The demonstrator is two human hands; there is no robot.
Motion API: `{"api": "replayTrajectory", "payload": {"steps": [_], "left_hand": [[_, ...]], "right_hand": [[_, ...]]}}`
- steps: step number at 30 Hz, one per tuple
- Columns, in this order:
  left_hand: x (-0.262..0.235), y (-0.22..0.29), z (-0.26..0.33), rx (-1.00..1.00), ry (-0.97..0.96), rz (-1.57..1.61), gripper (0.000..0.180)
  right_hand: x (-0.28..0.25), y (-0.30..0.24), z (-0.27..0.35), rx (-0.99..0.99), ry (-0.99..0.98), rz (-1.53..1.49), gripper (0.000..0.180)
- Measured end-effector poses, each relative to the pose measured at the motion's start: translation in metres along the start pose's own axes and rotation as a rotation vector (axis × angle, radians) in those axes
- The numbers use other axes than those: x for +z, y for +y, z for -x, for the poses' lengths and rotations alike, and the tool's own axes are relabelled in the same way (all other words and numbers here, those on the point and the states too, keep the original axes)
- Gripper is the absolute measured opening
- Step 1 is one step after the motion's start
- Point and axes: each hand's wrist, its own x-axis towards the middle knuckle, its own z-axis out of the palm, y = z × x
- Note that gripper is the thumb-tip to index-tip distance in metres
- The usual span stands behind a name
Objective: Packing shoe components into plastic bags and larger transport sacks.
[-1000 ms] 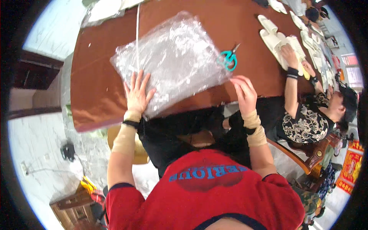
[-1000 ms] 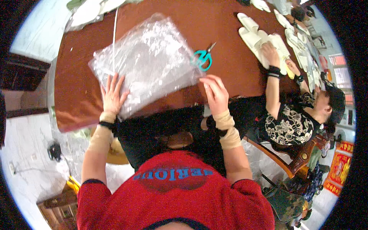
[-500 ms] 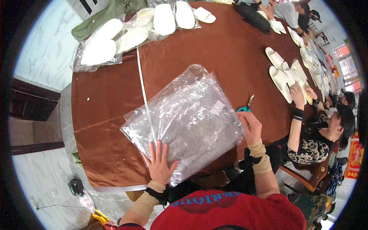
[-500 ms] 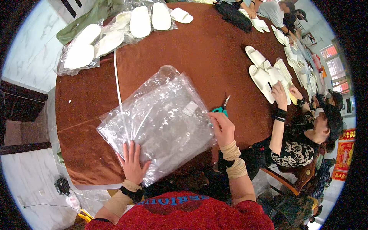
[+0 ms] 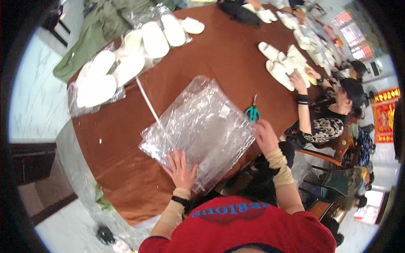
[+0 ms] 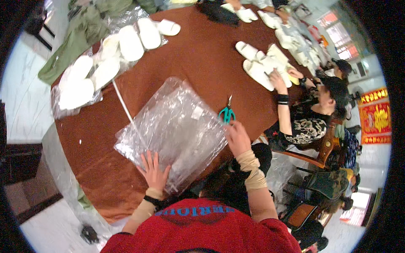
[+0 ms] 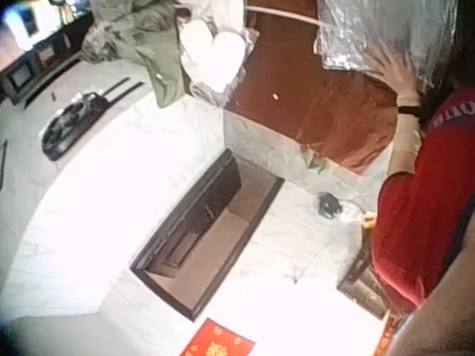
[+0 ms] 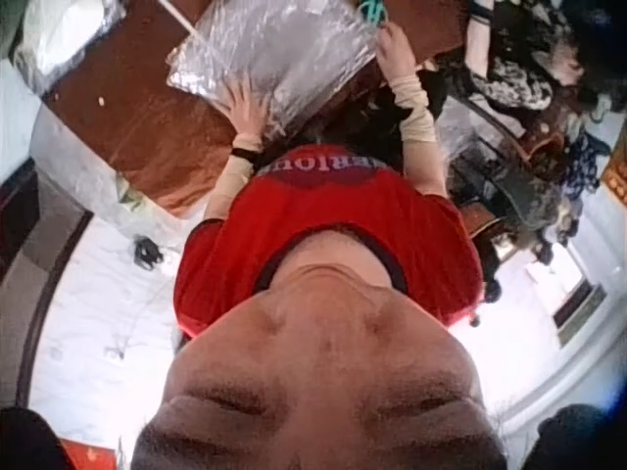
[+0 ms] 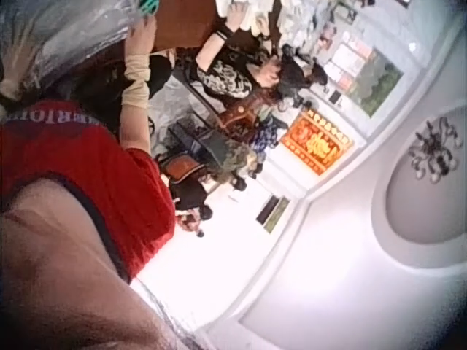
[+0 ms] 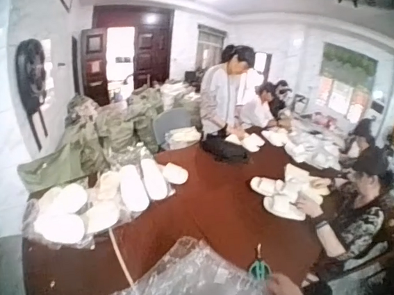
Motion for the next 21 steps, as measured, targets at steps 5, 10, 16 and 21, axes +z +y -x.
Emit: {"api": "replayTrajectory", "payload": {"steps": [5,10,16,21], "left_hand": [[-0.006,-0.009,0.007,0.098,0.029,-0.02,0.077],[-0.012,-0.006,0.007,0.087,-0.011,-0.015,0.076],[-0.001,-0.011,0.008,0.09,0.007,-0.026,0.076],[0.002,-0.015,0.013,0.08,0.01,-0.017,0.074]], "right_hand": [[0.036,0.0,0.018,-0.033,-0.214,0.0,0.033],[0.073,0.015,0.017,0.067,-0.26,-0.025,0.04],[0.067,0.019,-0.001,0.125,-0.4,-0.003,0.056],[0.078,0.028,0.004,0.079,-0.429,0.002,0.063]]}}
